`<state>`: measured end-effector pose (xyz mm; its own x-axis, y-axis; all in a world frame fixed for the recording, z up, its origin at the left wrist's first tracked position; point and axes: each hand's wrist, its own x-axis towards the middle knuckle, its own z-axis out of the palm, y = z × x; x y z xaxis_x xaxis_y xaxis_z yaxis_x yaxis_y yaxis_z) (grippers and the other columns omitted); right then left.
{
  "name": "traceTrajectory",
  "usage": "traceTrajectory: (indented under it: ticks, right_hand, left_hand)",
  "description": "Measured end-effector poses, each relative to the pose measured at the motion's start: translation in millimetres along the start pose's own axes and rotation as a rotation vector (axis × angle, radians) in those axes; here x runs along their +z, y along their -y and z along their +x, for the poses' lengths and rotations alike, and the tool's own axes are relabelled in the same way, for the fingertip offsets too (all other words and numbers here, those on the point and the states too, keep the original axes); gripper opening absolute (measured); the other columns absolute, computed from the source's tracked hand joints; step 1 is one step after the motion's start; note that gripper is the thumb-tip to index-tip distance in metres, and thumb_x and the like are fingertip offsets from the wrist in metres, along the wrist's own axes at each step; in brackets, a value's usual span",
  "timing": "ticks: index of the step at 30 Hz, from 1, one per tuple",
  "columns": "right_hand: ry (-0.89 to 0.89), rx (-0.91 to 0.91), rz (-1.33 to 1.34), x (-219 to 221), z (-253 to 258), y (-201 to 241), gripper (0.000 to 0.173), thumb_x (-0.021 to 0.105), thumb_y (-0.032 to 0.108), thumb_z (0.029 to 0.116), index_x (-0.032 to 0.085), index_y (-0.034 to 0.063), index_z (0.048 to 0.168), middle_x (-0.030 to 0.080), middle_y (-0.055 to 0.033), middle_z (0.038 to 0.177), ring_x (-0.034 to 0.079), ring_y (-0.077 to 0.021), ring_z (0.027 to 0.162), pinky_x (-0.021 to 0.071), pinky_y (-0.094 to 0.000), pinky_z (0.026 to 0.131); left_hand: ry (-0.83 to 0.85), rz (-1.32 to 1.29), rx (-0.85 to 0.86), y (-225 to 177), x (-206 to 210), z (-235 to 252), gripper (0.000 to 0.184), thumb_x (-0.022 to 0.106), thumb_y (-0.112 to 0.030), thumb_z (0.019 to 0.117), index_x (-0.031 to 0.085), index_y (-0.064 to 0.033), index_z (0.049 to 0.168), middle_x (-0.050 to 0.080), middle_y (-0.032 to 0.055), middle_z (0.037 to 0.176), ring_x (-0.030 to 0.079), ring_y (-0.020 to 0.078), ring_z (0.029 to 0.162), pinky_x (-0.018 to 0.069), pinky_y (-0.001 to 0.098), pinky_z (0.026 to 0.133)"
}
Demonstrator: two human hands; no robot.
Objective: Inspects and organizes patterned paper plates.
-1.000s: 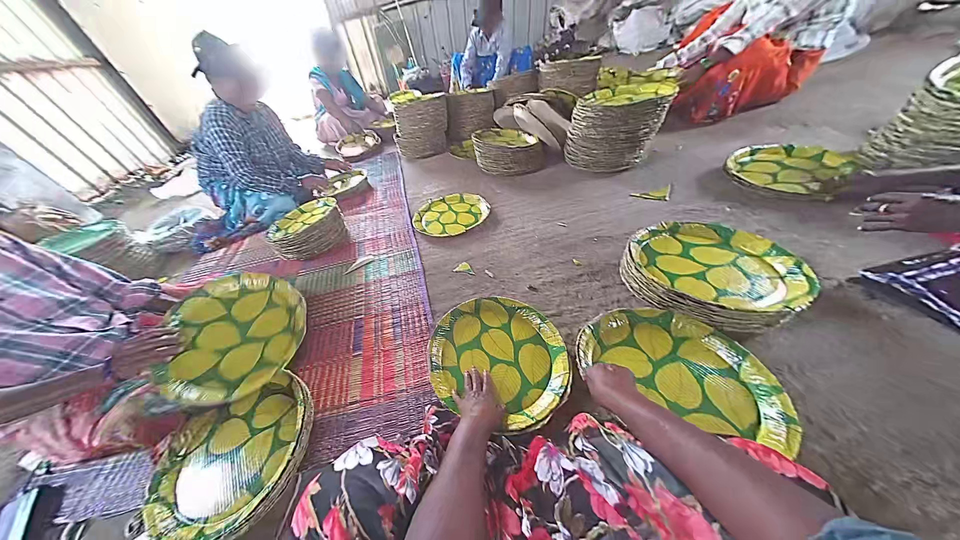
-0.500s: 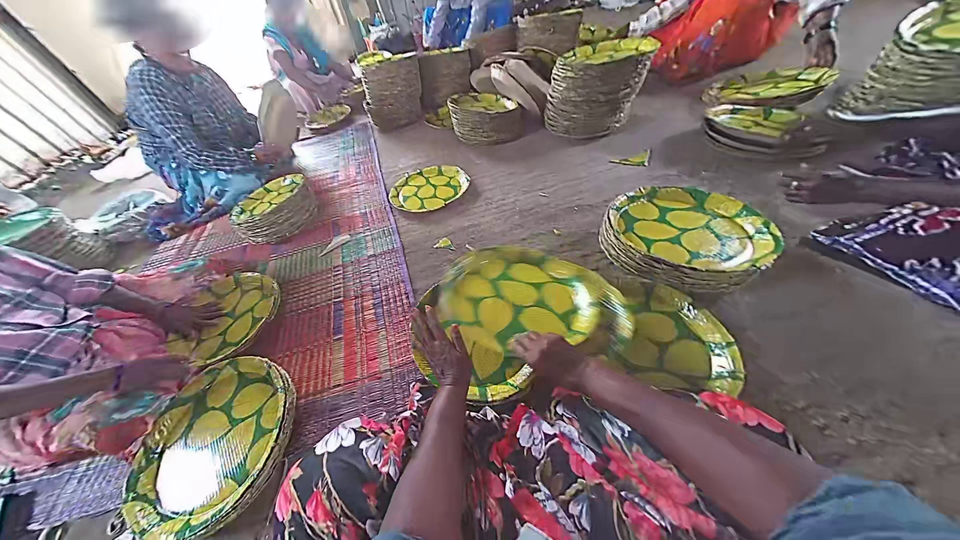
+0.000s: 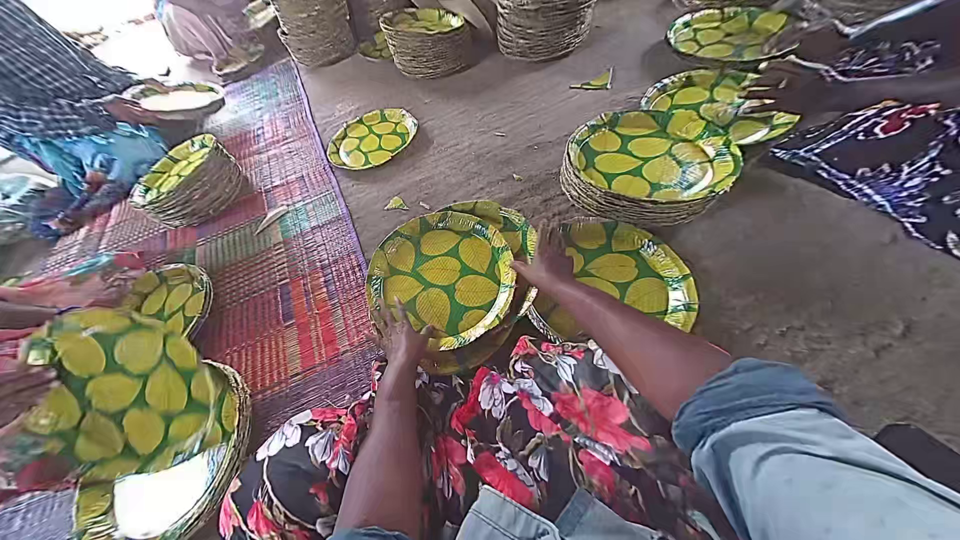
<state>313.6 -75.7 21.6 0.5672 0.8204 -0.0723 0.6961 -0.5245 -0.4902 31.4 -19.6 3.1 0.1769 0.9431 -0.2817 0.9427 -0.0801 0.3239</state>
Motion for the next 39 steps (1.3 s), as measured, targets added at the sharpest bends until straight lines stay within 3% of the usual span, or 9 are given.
traceTrajectory:
  ticks: [2,5,10,17,21,25,30,33,39]
  right_hand:
    - [0.164,0.088,0.054,4.6,8.5,-10.5,0.099,0.073,0.035,0.0963,0.012,-0.0079,0.161,0.045,-0.0385,0.148,0.052,-0.0528,0.134,0.0460,-0.0652,0.104]
    - [0.333,-0.041,0.028,14.4,-1.3,-0.9,0.084,0.074,0.019,0.0946,0.026,-0.0094,0.157,0.048,-0.0358,0.147,0.050,-0.0516,0.134,0.0421,-0.0672,0.106]
    - [0.495,-0.161,-0.281,19.7,-17.2,19.2,0.058,0.064,0.021,0.1000,0.047,-0.0105,0.146,0.040,-0.0310,0.155,0.037,-0.0456,0.147,0.0355,-0.0603,0.115]
    - [0.384,-0.059,0.011,13.9,-5.9,6.7,0.056,0.063,0.028,0.1037,0.051,-0.0117,0.141,0.054,-0.0352,0.141,0.051,-0.0470,0.135,0.0382,-0.0588,0.113]
    - [0.226,-0.054,0.398,-3.4,-7.8,25.2,0.078,0.064,0.029,0.1023,0.024,-0.0090,0.157,0.038,-0.0381,0.153,0.042,-0.0476,0.143,0.0367,-0.0578,0.116]
    - [0.220,-0.155,0.756,-15.2,-21.2,114.3,0.067,0.062,0.019,0.1036,0.026,0.0036,0.157,0.046,-0.0263,0.150,0.056,-0.0341,0.129,0.0513,-0.0513,0.102]
    - [0.244,-0.183,0.705,60.1,-31.6,224.4,0.075,0.063,0.009,0.1013,0.019,-0.0054,0.160,0.049,-0.0341,0.146,0.055,-0.0420,0.133,0.0463,-0.0544,0.110]
    - [0.460,-0.028,0.297,132.4,-48.7,243.1,0.075,0.065,0.015,0.1000,0.021,-0.0090,0.157,0.051,-0.0320,0.146,0.056,-0.0404,0.134,0.0450,-0.0516,0.111]
    - [0.694,-0.064,-0.052,147.6,-48.9,224.7,0.084,0.055,0.043,0.1060,0.012,-0.0029,0.163,0.049,-0.0272,0.152,0.053,-0.0383,0.139,0.0420,-0.0543,0.114]
  left_hand:
    - [-0.183,-0.221,-0.141,11.1,-3.3,4.4,0.101,0.071,-0.040,0.0951,0.009,0.0011,0.163,-0.005,0.0290,0.170,-0.005,0.0419,0.159,-0.0018,0.0657,0.124]
    - [-0.298,-0.741,-0.302,25.9,-2.1,17.8,0.092,0.066,-0.027,0.1013,0.004,0.0029,0.163,0.016,0.0296,0.168,0.022,0.0386,0.156,0.0227,0.0515,0.125]
    - [-0.329,-1.018,-0.381,37.0,-1.0,21.5,0.053,0.062,-0.017,0.1031,0.045,0.0077,0.146,0.053,0.0315,0.143,0.051,0.0401,0.136,0.0412,0.0543,0.113]
    - [-0.311,-1.362,-0.226,20.2,-22.4,6.1,0.039,0.056,0.003,0.1012,0.050,0.0113,0.139,0.056,0.0291,0.137,0.057,0.0304,0.123,0.0465,0.0424,0.105]
    - [-0.384,-1.553,-0.008,14.0,-78.3,-6.2,0.038,0.053,-0.001,0.1042,0.049,0.0043,0.141,0.060,0.0220,0.132,0.062,0.0241,0.114,0.0523,0.0418,0.098]
    - [-0.583,-1.449,0.138,47.4,-169.0,-11.2,0.040,0.057,0.000,0.1007,0.048,0.0031,0.140,0.063,0.0135,0.121,0.065,0.0132,0.102,0.0564,0.0323,0.089]
    - [-0.865,-0.674,-0.016,148.6,-211.4,0.1,0.089,0.072,-0.008,0.0905,0.019,0.0023,0.160,0.034,0.0275,0.160,0.039,0.0346,0.147,0.0351,0.0459,0.120]
    - [-0.724,-0.304,-0.258,190.8,-177.5,3.5,0.097,0.074,-0.029,0.0933,0.015,0.0064,0.161,0.018,0.0352,0.165,0.017,0.0507,0.154,0.0173,0.0648,0.122]
    - [-0.431,-0.311,-0.076,174.2,-164.2,15.0,0.065,0.060,-0.025,0.1049,0.034,0.0072,0.155,0.037,0.0335,0.157,0.030,0.0480,0.150,0.0217,0.0591,0.123]
